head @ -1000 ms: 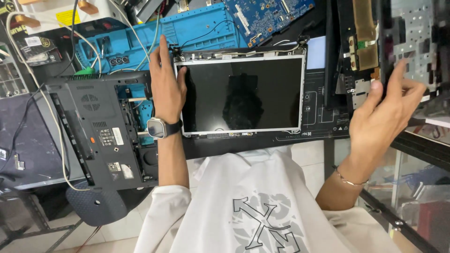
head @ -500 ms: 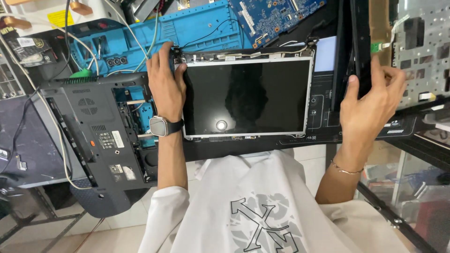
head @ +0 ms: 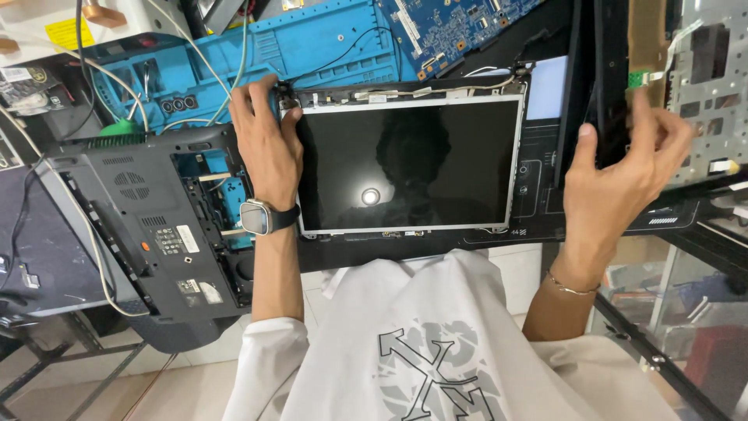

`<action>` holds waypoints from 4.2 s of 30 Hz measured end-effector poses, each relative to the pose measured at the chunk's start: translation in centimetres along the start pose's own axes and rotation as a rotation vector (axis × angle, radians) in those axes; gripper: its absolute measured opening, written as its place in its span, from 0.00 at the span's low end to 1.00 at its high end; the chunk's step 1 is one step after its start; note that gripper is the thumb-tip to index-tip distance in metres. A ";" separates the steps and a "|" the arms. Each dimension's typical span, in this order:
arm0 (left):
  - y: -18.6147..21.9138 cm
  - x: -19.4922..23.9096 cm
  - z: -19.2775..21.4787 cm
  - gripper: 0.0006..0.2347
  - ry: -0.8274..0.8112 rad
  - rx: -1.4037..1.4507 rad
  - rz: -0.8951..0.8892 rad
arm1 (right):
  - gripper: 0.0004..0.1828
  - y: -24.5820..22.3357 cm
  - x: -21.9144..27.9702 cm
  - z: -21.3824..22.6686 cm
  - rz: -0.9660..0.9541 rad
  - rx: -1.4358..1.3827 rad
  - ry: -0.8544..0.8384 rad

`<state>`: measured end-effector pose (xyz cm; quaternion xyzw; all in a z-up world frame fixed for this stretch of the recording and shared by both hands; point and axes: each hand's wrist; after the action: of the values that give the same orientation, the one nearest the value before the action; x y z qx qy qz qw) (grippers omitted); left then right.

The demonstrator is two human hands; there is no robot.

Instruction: The person removes screws from the top edge of a monitor panel using a screwdriver, then detaches the screen from the casing. They lift the panel, disconnect a ribbon cable, and set the screen aside before handling the monitor's back casing.

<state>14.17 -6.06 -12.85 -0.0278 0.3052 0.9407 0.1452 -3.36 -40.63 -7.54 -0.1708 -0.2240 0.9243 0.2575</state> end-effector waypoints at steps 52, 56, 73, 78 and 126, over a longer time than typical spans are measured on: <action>-2.6 -6.4 1.9 0.08 -0.215 -0.060 0.189 | 0.26 -5.5 5.7 -11.0 0.450 -0.227 -0.418; -2.0 -5.2 1.8 0.08 -0.145 -0.036 0.163 | 0.26 -5.6 5.7 -10.9 0.449 -0.212 -0.425; -4.5 -5.0 0.3 0.17 -0.206 0.088 0.357 | 0.27 -5.3 5.1 -10.9 0.431 -0.196 -0.425; -4.6 -4.1 -0.6 0.18 -0.086 0.048 0.269 | 0.32 -4.5 0.4 -9.5 -0.020 -0.411 -0.045; -4.2 -3.8 -0.2 0.18 -0.069 0.067 0.243 | 0.10 -1.0 -4.7 -10.7 -0.136 -0.375 0.055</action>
<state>19.01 -3.97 -14.87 0.0468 0.3323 0.9411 0.0417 5.43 -38.93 -15.07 -0.2254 -0.3960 0.8420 0.2889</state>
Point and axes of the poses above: each hand's wrist, its own x-axis away from the middle knuckle, its own z-axis out of the back of the hand, y = z × x, and after that the axes turned 1 degree about -y, right-handed
